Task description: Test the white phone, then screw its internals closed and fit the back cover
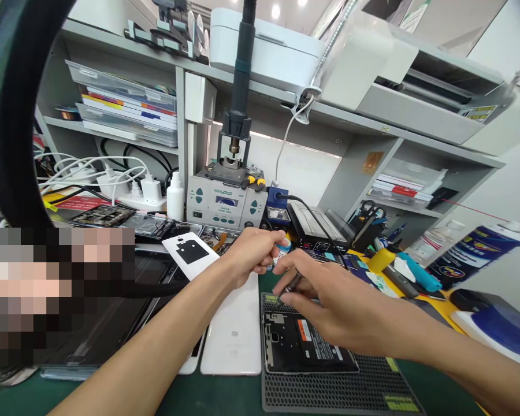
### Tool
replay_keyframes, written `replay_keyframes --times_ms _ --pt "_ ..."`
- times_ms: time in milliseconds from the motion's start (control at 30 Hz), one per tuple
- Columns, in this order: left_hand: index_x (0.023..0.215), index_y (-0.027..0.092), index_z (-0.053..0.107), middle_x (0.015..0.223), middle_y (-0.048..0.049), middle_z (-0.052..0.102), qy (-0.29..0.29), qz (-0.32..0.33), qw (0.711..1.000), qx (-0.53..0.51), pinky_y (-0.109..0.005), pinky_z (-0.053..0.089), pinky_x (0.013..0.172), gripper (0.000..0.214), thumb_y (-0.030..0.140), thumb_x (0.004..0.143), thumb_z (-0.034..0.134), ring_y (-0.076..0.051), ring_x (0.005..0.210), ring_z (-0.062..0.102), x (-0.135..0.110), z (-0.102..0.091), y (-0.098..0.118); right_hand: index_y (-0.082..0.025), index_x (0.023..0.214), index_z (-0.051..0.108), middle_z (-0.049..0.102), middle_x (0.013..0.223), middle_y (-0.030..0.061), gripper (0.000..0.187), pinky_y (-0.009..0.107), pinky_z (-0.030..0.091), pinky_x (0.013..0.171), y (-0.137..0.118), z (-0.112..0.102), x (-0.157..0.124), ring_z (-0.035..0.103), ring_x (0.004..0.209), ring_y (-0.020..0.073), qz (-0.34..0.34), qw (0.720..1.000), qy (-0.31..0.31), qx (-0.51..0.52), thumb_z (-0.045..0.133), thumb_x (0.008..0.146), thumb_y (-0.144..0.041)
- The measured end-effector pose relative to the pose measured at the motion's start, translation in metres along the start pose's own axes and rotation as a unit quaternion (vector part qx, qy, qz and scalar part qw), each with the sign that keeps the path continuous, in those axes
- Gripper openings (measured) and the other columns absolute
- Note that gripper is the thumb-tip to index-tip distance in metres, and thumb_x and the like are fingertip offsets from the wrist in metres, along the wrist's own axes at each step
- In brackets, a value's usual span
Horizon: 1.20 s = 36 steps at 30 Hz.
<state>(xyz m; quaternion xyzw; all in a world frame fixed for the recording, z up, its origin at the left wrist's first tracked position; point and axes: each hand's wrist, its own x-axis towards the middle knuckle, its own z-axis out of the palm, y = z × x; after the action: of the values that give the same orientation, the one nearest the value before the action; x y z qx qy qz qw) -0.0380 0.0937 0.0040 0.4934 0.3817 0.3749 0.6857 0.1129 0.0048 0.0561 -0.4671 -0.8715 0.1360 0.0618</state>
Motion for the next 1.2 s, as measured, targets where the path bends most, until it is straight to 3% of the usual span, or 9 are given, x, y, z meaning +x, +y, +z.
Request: replay_keyframes --times_ms 100,267,433,567,733,900,1067,1200 --pt "0.081 0.015 0.066 0.051 0.0044 0.045 0.000 0.000 1.000 -0.001 -0.025 0.014 0.044 0.021 0.034 0.090 0.060 -0.006 0.041 0.028 0.000 0.000 0.000 -0.022 0.119 0.047 0.071 0.075 0.0018 0.024 0.033 0.044 0.059 -0.001 0.001 0.001 0.066 0.065 0.0238 0.031 0.999 0.022 -0.037 0.053 0.098 -0.032" --pt "0.082 0.015 0.066 0.049 0.0047 0.043 0.000 0.003 1.000 0.000 -0.025 0.013 0.042 0.022 0.034 0.090 0.059 -0.006 0.040 0.029 0.002 -0.001 -0.001 -0.025 0.119 0.047 0.073 0.102 0.0049 0.025 0.031 0.048 0.067 -0.002 -0.003 0.000 0.070 0.085 0.0224 -0.008 1.000 -0.004 0.007 0.055 0.095 -0.021" --pt "0.082 0.014 0.067 0.050 0.0047 0.044 -0.001 0.006 1.000 0.001 -0.024 0.014 0.042 0.021 0.034 0.088 0.061 -0.006 0.041 0.029 0.003 -0.002 -0.003 -0.023 0.120 0.047 0.071 0.077 0.0012 0.025 0.033 0.043 0.060 -0.004 -0.003 0.000 0.067 0.072 0.0250 0.043 0.998 0.003 -0.055 0.053 0.098 -0.032" --pt "0.082 0.014 0.068 0.048 0.0044 0.045 -0.002 0.010 1.000 0.005 -0.024 0.016 0.041 0.023 0.036 0.087 0.063 -0.006 0.041 0.030 0.003 -0.002 -0.003 -0.025 0.119 0.048 0.071 0.103 0.0054 0.022 0.032 0.046 0.068 -0.004 -0.007 0.000 0.067 0.088 0.0236 0.004 0.999 -0.025 -0.019 0.052 0.097 -0.026" --pt "0.082 0.014 0.067 0.044 0.0066 0.040 0.003 0.004 1.000 0.009 -0.023 0.015 0.041 0.024 0.037 0.086 0.063 -0.006 0.040 0.026 0.001 -0.001 -0.001 -0.023 0.122 0.049 0.068 0.079 0.0020 0.027 0.030 0.041 0.058 -0.004 -0.010 0.002 0.064 0.072 0.0227 0.043 0.999 -0.021 -0.022 0.052 0.097 -0.030" --pt "0.079 0.013 0.067 0.041 0.0058 0.041 0.008 -0.001 1.000 0.010 -0.023 0.014 0.040 0.025 0.037 0.087 0.063 -0.006 0.039 0.027 -0.002 0.000 0.000 -0.023 0.118 0.050 0.069 0.093 0.0043 0.023 0.029 0.043 0.067 -0.003 -0.010 0.003 0.064 0.083 0.0215 0.004 0.999 -0.035 -0.002 0.052 0.096 -0.025" --pt "0.084 0.013 0.067 0.043 0.0074 0.040 0.012 0.000 1.000 0.004 -0.022 0.015 0.040 0.027 0.040 0.087 0.064 -0.005 0.038 0.026 0.000 -0.002 -0.001 -0.022 0.112 0.050 0.064 0.075 0.0012 0.018 0.028 0.033 0.057 -0.004 -0.006 0.003 0.060 0.071 0.0218 0.010 0.998 -0.008 -0.069 0.053 0.097 -0.031" --pt "0.084 0.013 0.068 0.045 0.0077 0.040 0.008 0.005 1.000 0.001 -0.021 0.016 0.040 0.029 0.041 0.086 0.066 -0.005 0.039 0.026 0.001 -0.002 0.001 -0.022 0.118 0.047 0.060 0.075 -0.0001 0.024 0.026 0.029 0.054 -0.001 -0.008 0.002 0.056 0.066 0.0189 -0.022 0.997 -0.034 -0.062 0.054 0.095 -0.027"
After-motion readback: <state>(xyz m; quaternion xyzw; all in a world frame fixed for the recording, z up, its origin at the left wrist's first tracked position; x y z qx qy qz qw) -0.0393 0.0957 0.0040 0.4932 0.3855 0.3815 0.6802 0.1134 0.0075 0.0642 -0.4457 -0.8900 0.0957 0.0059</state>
